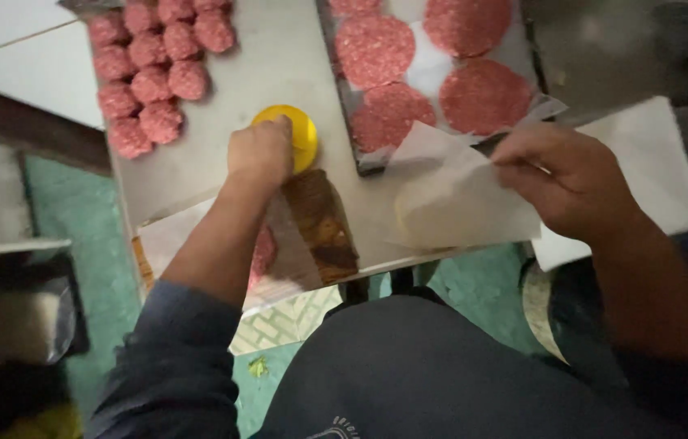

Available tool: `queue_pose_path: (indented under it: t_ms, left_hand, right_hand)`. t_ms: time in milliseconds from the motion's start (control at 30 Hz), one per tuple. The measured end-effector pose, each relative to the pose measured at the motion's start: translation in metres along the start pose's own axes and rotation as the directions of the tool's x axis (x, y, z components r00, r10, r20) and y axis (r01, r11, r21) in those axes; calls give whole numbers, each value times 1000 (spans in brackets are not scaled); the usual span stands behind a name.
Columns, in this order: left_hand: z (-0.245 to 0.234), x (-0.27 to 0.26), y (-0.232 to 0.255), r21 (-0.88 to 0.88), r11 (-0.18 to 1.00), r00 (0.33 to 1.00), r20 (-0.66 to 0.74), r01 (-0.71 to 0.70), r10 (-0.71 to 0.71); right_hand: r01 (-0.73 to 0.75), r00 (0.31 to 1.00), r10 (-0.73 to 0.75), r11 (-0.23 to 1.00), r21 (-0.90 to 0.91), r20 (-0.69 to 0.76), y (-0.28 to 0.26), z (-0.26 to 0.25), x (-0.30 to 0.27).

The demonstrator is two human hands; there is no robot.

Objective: Using a circular mold to press raw ground meat into burger patties and stacking them with paper dividers.

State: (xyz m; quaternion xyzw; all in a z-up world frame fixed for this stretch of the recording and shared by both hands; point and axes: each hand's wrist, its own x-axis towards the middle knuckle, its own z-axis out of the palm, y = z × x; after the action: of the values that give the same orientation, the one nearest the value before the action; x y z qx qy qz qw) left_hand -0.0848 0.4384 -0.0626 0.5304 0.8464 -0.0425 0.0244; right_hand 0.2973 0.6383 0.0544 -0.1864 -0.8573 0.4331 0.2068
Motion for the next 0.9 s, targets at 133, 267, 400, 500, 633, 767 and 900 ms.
queue_pose_path:
  t_ms: [133, 267, 400, 500, 633, 767, 900]
  left_hand:
    - [-18, 13, 9, -122, 992, 999, -42, -38, 33]
    - [-107, -33, 86, -412, 576, 695, -556, -706, 455]
    - [-136, -48, 112, -491, 372, 616, -607, -787, 502]
    - [-134, -47, 105, -642, 368, 735, -522, -673, 432]
    - [-139, -33, 94, -749, 504, 893, -434, -431, 119]
    - [-130, -1, 83, -914, 375, 988, -144, -153, 54]
    - [-65, 66, 69, -992, 115, 998, -38, -44, 56]
  right_hand:
    - [205, 968, -178, 968, -148, 176, -63, -1, 30]
    - [147, 950, -82, 969, -199, 301, -95, 7, 41]
    - [195, 937, -139, 969, -149, 320, -94, 8, 36]
    - [-152, 956, 180, 980, -131, 233, -68, 2, 14]
    - [-522, 817, 538, 843, -131, 209, -27, -4, 14]
    - [-682, 667, 745, 603, -413, -14, -14, -20, 82]
    - [-406, 911, 402, 833, -375, -93, 38, -25, 174]
